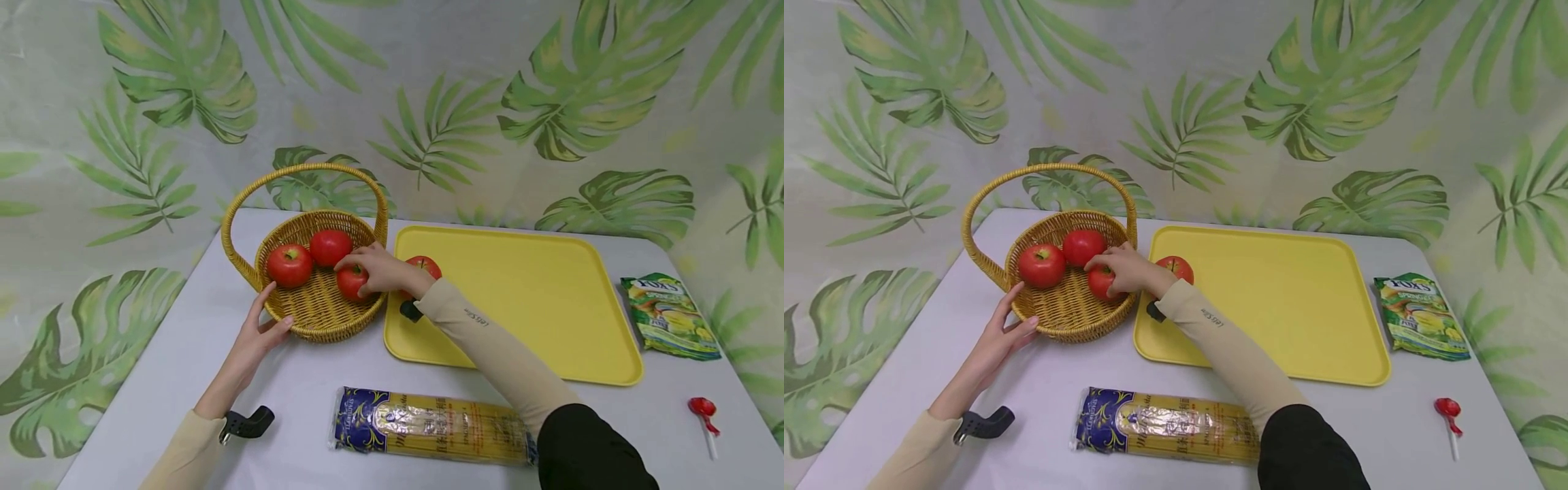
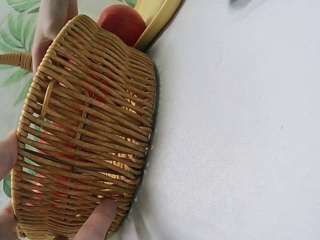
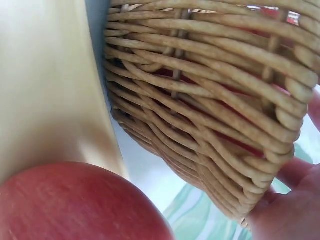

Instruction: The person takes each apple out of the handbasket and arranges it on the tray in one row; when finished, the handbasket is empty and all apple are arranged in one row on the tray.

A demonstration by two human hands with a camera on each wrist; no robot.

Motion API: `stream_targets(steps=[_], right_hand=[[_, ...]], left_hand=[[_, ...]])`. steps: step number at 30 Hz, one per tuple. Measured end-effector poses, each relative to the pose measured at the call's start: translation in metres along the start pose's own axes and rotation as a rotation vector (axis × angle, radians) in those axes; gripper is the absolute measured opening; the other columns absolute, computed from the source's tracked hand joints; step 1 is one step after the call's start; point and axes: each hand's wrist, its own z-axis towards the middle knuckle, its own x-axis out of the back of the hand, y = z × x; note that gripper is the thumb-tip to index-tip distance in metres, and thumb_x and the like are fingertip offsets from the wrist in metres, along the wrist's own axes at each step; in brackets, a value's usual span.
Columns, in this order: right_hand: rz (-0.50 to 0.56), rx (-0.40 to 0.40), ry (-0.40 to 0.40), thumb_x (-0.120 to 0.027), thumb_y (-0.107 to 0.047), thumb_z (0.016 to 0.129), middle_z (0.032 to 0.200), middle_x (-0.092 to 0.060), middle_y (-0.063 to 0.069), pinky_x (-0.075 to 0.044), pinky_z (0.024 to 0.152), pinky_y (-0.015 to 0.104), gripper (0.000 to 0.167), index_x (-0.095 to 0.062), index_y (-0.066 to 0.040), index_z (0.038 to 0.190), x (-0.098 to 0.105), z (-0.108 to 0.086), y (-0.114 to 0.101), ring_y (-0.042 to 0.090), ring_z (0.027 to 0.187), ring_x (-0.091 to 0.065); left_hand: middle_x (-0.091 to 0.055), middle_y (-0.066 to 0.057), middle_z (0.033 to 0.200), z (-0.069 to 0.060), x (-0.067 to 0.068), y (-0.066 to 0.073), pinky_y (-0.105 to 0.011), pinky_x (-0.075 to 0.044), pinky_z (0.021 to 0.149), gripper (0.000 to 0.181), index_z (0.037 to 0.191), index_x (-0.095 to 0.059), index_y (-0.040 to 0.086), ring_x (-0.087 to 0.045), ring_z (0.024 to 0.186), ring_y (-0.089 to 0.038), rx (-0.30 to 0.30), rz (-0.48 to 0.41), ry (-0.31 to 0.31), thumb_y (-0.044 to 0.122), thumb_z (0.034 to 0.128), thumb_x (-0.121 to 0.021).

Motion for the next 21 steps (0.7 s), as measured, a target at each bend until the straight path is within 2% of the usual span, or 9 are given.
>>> stream_targets(steps=[4,11,15,21], right_hand=[[0.01,-0.001,0.02,-0.077,-0.013,0.08,0.136,-0.044,0.014,-0.033,0.096,0.041,0.056,-0.057,-0.017,0.132,-0.0016,-0.0026,-0.0022,0.031,0.121,-0.035],[0.059,0.093,0.06,-0.078,-0.013,0.08,0.135,-0.04,0.008,-0.041,0.098,0.036,0.056,-0.056,-0.018,0.132,-0.007,-0.0044,-0.0029,0.024,0.119,-0.044],[0.117,0.123,0.095,-0.079,-0.016,0.078,0.132,-0.038,0.005,-0.04,0.097,0.037,0.056,-0.058,-0.02,0.129,-0.0085,-0.0041,-0.0028,0.026,0.12,-0.039],[0.249,0.105,0.146,-0.081,-0.021,0.075,0.129,-0.034,0.003,-0.038,0.094,0.041,0.056,-0.059,-0.023,0.127,-0.0035,-0.0091,-0.0058,0.027,0.12,-0.029]], left_hand=[[0.008,-0.008,0.157,0.0,0.0,0.0002,-0.046,-0.035,0.102,0.076,0.155,-0.006,0.03,-0.025,0.136,-0.043,-0.003,0.011,0.004,0.015,0.0983,-0.055],[0.009,-0.008,0.157,-0.0001,0.0,-0.0008,-0.047,-0.035,0.102,0.076,0.155,-0.006,0.029,-0.024,0.136,-0.043,-0.004,0.004,0.002,0.014,0.0982,-0.055],[0.008,-0.008,0.157,0.0001,0.0,-0.0012,-0.046,-0.035,0.102,0.076,0.155,-0.006,0.028,-0.025,0.136,-0.043,-0.006,-0.001,0.0,0.014,0.0982,-0.055],[0.008,-0.008,0.157,0.001,0.0006,-0.002,-0.048,-0.035,0.102,0.075,0.155,-0.007,0.029,-0.026,0.136,-0.043,-0.01,-0.003,-0.004,0.015,0.0984,-0.055]])
